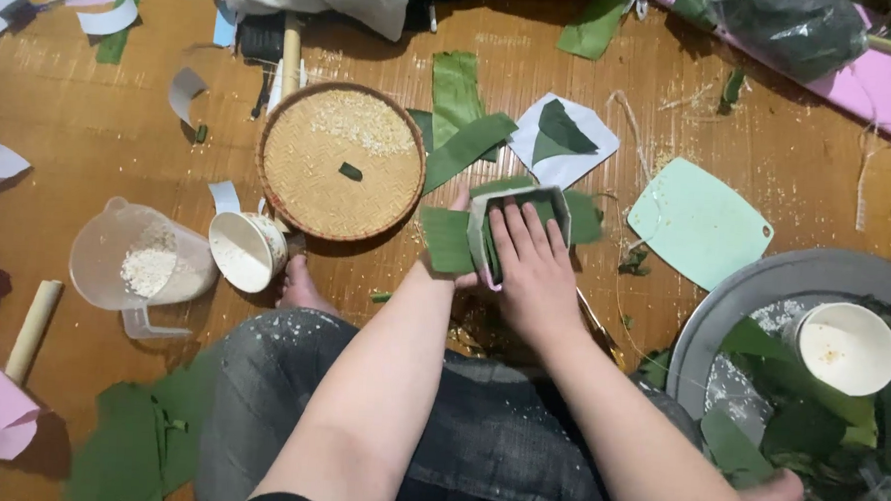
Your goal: The person prepares rice cakes by lining a square mold with leaves, filling it with rice and a yellow substance using a spoon, and then folding and trimming the leaves to close the cake.
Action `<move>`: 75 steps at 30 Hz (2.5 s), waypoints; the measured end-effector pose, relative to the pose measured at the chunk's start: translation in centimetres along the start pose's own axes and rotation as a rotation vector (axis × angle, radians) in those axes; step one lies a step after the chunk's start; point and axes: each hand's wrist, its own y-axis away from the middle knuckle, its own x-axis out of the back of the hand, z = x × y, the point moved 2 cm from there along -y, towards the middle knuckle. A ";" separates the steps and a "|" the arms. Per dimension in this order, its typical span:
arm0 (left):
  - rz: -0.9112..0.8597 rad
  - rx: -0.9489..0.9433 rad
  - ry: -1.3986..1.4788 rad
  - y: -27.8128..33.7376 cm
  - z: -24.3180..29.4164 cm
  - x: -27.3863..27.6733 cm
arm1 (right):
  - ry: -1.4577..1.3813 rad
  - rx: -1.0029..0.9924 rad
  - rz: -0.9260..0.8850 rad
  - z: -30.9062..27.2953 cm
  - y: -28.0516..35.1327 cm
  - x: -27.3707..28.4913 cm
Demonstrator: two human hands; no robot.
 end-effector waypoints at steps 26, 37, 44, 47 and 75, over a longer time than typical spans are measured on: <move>0.091 -0.105 -0.078 12.3 5.9 -18.1 | -1.436 -0.768 -0.059 2.8 1.8 -6.0; 0.585 -0.034 -0.168 3.1 3.6 -16.9 | -2.148 -0.975 -0.205 5.8 7.1 -18.5; 0.752 -0.016 -0.188 -1.6 1.6 -17.7 | -2.251 -1.182 -0.222 6.6 4.9 -11.1; 0.691 0.049 -0.207 6.6 2.8 -21.9 | -2.280 -1.284 -0.215 7.2 4.6 -10.5; 0.416 -0.709 -1.602 8.8 -1.1 -15.5 | -1.926 -1.450 -0.190 11.4 4.9 -13.4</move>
